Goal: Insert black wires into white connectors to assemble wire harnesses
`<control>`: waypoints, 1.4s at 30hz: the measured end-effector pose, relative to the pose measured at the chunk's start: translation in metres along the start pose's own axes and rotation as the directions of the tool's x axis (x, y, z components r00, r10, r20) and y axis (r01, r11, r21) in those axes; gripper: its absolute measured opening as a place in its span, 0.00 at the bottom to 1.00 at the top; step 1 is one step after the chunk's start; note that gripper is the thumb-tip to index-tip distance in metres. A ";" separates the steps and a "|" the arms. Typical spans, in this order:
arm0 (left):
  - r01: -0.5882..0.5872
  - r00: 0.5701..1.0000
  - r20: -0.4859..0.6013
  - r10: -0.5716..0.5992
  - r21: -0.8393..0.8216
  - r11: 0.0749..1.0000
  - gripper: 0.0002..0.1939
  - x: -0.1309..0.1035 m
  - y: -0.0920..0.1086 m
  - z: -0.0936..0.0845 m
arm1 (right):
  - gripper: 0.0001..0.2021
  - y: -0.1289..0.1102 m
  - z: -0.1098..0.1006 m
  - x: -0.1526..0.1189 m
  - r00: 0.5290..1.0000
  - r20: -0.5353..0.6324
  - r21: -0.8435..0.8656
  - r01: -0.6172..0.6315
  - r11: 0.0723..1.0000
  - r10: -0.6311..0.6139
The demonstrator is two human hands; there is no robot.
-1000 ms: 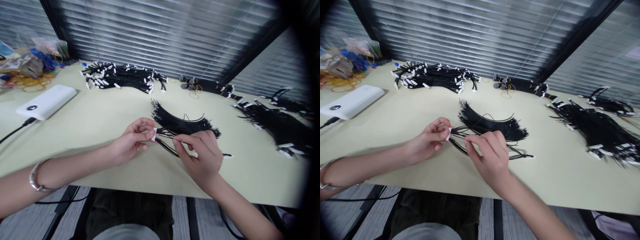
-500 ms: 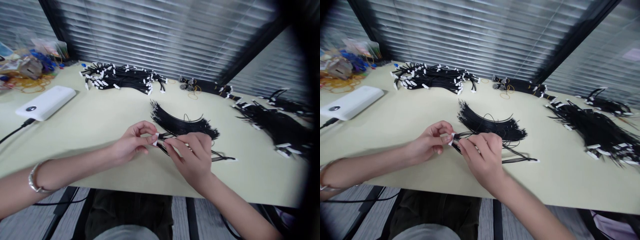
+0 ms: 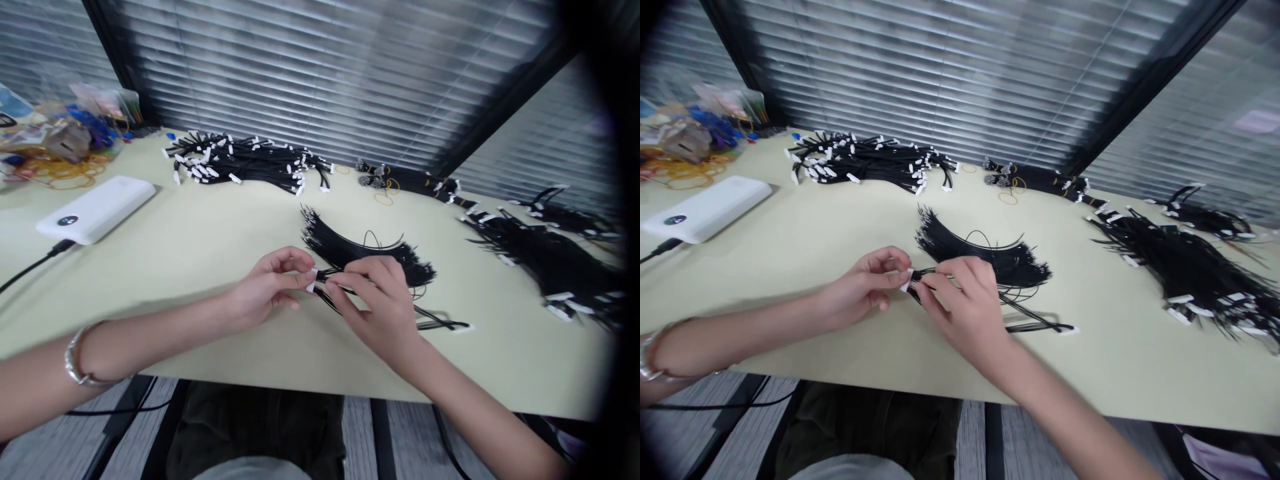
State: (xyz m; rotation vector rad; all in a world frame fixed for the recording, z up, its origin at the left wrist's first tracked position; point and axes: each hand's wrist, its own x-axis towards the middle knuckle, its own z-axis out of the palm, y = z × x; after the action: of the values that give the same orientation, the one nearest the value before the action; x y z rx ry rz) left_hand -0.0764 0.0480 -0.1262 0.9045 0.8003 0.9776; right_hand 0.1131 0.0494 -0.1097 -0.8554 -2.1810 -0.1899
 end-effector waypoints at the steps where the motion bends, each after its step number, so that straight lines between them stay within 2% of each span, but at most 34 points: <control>1: 0.013 1.000 -0.008 -0.013 0.006 1.000 0.10 0.000 0.000 0.000 | 0.03 0.002 -0.003 0.007 0.998 0.039 0.056 -0.040 0.998 0.038; 4: 0.043 0.999 -0.027 -0.042 0.024 0.999 0.10 0.002 0.002 0.000 | 0.08 0.013 -0.009 0.033 0.983 0.117 0.128 -0.158 0.979 0.143; 7: 0.060 0.998 -0.033 -0.059 0.020 0.998 0.09 0.003 0.003 0.000 | 0.08 0.033 -0.001 0.061 0.962 0.206 -0.028 -0.179 0.983 0.181; 8: 0.063 0.998 -0.031 -0.062 0.016 0.998 0.09 0.003 0.003 0.000 | 0.08 0.041 0.006 0.069 0.943 0.276 -0.095 -0.167 0.981 0.187; 10: 0.068 0.997 -0.025 -0.067 0.007 0.998 0.09 0.003 0.003 -0.001 | 0.08 0.057 0.025 0.082 0.868 0.446 -0.208 -0.136 0.969 0.218; 12: 0.074 0.997 -0.023 -0.074 0.004 0.997 0.09 0.003 0.003 -0.001 | 0.09 0.070 0.046 0.091 0.797 0.541 -0.296 -0.119 0.948 0.269; 15: 0.073 0.997 -0.019 -0.073 0.005 0.997 0.09 0.002 0.003 -0.002 | 0.09 0.079 0.071 0.097 0.765 0.565 -0.349 -0.117 0.930 0.309; 18: 0.060 0.998 -0.013 -0.060 0.002 0.998 0.09 0.001 0.002 -0.002 | 0.09 0.078 0.082 0.099 0.753 0.565 -0.390 -0.116 0.913 0.337; 32: 0.064 0.998 -0.010 -0.065 -0.034 0.997 0.10 0.002 0.002 -0.003 | 0.11 0.066 0.076 0.096 0.715 0.591 -0.465 -0.075 0.882 0.373; 37: 0.075 0.997 -0.015 -0.076 -0.033 0.997 0.10 0.002 0.003 -0.002 | 0.13 0.061 0.077 0.102 0.700 0.591 -0.460 -0.116 0.880 0.401; 42: 0.079 0.996 -0.030 -0.080 -0.030 0.996 0.10 0.002 0.003 -0.002 | 0.09 0.073 0.077 0.106 0.679 0.616 -0.375 -0.194 0.907 0.400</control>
State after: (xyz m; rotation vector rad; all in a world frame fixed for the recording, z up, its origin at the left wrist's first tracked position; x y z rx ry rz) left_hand -0.0787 0.0511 -0.1251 0.8287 0.8408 0.9334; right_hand 0.0619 0.1894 -0.0971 -1.6516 -2.6707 -0.0061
